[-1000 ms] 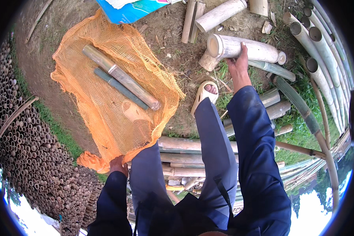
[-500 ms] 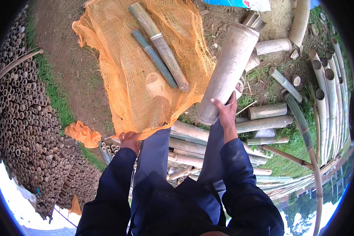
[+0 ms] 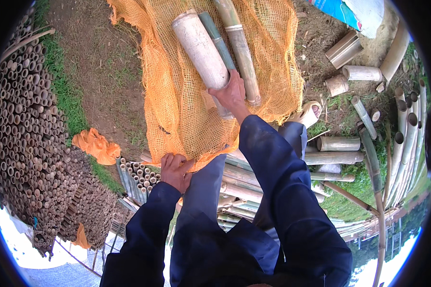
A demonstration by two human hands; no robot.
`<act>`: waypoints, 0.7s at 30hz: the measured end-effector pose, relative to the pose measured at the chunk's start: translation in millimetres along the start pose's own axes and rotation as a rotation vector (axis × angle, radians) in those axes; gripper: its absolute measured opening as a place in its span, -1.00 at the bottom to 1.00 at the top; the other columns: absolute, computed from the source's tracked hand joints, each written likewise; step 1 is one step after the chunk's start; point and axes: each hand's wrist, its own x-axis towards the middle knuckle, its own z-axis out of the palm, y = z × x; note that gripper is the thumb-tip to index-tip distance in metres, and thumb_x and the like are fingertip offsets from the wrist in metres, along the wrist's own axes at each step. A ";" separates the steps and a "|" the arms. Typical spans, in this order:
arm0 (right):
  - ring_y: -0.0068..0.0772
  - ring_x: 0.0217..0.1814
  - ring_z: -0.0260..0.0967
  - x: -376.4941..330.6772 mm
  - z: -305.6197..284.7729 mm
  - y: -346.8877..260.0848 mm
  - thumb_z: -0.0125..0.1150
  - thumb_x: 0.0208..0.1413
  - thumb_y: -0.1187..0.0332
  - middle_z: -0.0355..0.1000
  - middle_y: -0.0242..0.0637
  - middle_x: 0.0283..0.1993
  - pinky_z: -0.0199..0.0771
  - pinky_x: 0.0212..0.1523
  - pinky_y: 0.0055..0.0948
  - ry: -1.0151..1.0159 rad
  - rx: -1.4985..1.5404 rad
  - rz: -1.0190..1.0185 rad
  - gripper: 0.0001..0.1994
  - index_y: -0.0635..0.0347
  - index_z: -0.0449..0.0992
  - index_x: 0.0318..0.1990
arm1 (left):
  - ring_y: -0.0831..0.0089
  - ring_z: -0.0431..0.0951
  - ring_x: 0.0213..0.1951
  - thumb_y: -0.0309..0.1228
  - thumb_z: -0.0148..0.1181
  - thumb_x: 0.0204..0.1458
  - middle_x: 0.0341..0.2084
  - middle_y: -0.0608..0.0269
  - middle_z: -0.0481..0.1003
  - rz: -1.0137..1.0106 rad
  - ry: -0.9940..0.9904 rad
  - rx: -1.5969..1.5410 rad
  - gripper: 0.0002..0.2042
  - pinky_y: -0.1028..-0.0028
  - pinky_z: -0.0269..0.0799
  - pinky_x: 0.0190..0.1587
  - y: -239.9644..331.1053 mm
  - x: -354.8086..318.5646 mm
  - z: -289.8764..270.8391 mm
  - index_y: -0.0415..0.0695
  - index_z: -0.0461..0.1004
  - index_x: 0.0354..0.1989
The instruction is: The person walks through an outdoor bamboo yard, picks up bamboo poles from a pile, and places them into an orange mesh bag. The person then carries the bag and dumps the bamboo onto a larger pile before returning to collect more.
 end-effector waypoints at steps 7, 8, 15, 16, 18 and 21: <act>0.16 0.19 0.27 26.3 -3.7 11.3 0.44 -0.15 0.34 0.26 0.05 0.10 0.33 0.16 -0.04 0.047 -0.137 0.097 -0.30 0.23 0.20 0.17 | 0.20 0.38 -0.27 -0.55 0.32 -0.38 -0.43 0.24 0.35 0.119 0.070 -0.112 -0.68 0.24 0.19 -0.08 22.9 22.3 -13.9 -0.11 0.59 -0.31; 0.16 0.18 0.29 26.7 -22.3 20.7 0.41 -0.11 0.34 0.27 0.05 0.08 0.35 0.14 -0.03 0.125 -0.070 0.102 -0.34 0.21 0.22 0.16 | 0.20 0.38 -0.28 -0.55 0.31 -0.38 -0.43 0.25 0.35 0.133 0.065 -0.111 -0.68 0.25 0.19 -0.09 26.2 29.2 -16.2 -0.11 0.59 -0.31; -0.15 -0.12 0.36 83.3 -247.4 143.0 0.26 0.10 0.24 0.32 -0.06 -0.06 0.37 -0.01 -0.17 0.871 0.105 0.356 -0.50 0.34 0.26 0.10 | 0.23 0.37 -0.26 -0.54 0.27 -0.35 -0.40 0.25 0.36 0.171 -0.028 -0.062 -0.65 0.23 0.22 -0.08 47.4 53.8 -14.5 -0.08 0.59 -0.25; -0.08 -0.07 0.35 96.5 -276.7 162.8 0.30 0.07 0.16 0.32 -0.02 -0.03 0.36 0.03 -0.14 0.972 -0.001 0.447 -0.41 0.35 0.23 0.13 | 0.22 0.37 -0.25 -0.54 0.27 -0.35 -0.39 0.24 0.36 0.158 -0.046 -0.047 -0.64 0.23 0.22 -0.08 51.6 53.6 -9.5 -0.08 0.59 -0.24; 0.07 0.07 0.32 122.6 -324.0 197.6 0.37 -0.02 0.01 0.30 0.09 0.07 0.30 0.14 -0.12 1.045 -0.069 0.641 -0.18 0.36 0.11 0.24 | 0.20 0.37 -0.23 -0.54 0.26 -0.34 -0.37 0.22 0.36 0.106 -0.063 -0.023 -0.63 0.22 0.22 -0.07 60.5 54.7 4.9 -0.10 0.58 -0.21; 0.16 0.27 0.21 154.2 -354.6 233.5 0.42 -0.16 -0.19 0.21 0.23 0.22 0.27 0.24 -0.09 0.980 0.094 0.693 0.06 0.45 0.01 0.28 | 0.15 0.36 -0.21 -0.55 0.24 -0.32 -0.34 0.19 0.37 -0.028 -0.062 0.003 -0.60 0.20 0.23 -0.05 74.1 56.6 26.6 -0.13 0.57 -0.16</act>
